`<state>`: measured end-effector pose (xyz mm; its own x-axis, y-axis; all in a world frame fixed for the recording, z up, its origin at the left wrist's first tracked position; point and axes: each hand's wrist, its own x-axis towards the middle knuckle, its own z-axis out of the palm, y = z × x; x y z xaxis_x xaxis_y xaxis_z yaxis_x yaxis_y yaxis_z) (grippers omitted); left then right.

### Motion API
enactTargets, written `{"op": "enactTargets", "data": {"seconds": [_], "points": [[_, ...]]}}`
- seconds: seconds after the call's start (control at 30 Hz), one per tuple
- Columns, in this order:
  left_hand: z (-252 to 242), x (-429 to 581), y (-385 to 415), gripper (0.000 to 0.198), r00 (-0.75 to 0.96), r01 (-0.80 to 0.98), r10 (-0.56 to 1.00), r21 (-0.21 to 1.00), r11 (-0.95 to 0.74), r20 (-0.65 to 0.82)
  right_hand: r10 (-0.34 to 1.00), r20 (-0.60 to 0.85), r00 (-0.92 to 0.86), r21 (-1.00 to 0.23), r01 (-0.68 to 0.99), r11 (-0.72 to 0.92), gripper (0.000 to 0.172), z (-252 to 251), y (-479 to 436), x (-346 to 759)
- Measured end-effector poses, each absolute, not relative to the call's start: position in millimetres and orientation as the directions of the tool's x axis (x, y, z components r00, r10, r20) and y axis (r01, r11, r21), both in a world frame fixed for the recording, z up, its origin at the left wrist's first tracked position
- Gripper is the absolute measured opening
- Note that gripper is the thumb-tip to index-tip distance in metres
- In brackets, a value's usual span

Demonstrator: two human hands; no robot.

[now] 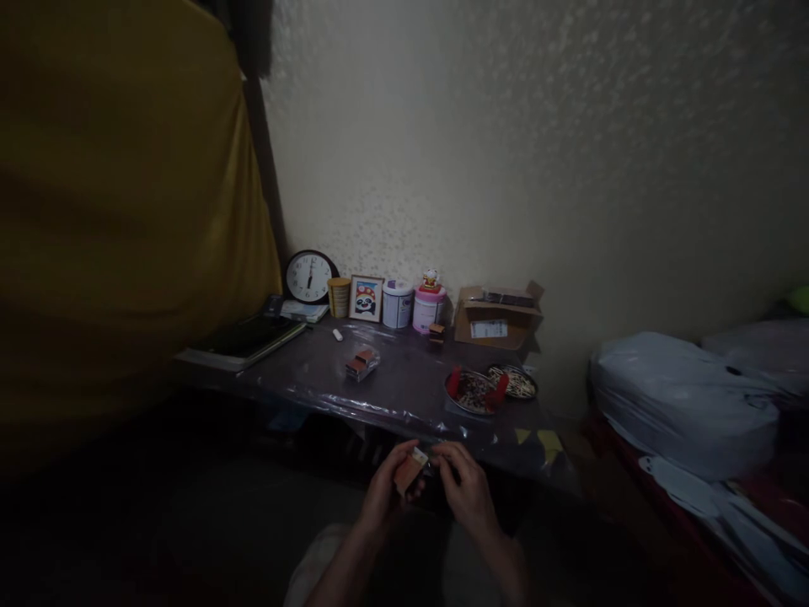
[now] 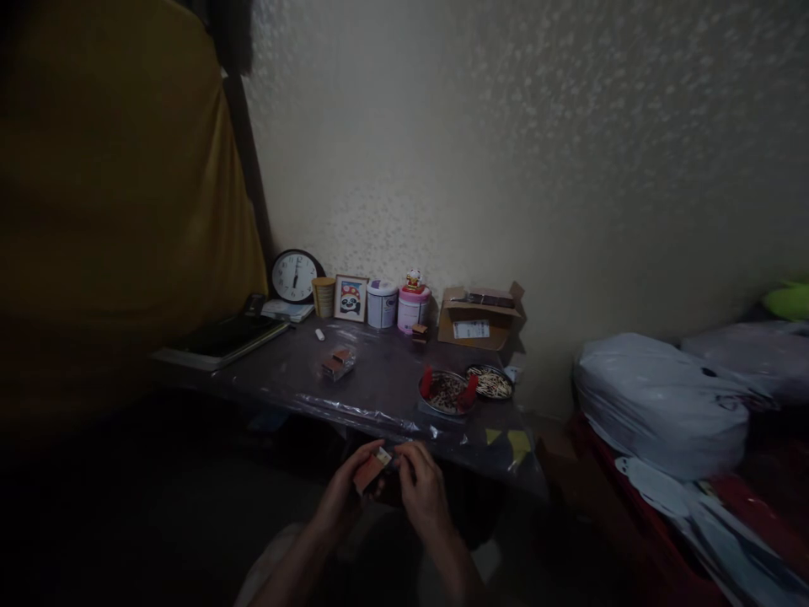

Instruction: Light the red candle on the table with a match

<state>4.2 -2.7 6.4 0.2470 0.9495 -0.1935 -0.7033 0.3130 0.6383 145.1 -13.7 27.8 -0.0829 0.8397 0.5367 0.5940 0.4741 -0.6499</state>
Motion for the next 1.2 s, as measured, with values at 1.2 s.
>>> {"op": "enactTargets", "data": {"seconds": [1.2], "points": [[-1.0,2.4,2.9,0.015,-0.102,-0.436,0.994,0.896,-0.089,0.050,0.793,0.540,-0.283,-0.449,0.700,0.556,0.026,32.6,-31.5,121.2]]}}
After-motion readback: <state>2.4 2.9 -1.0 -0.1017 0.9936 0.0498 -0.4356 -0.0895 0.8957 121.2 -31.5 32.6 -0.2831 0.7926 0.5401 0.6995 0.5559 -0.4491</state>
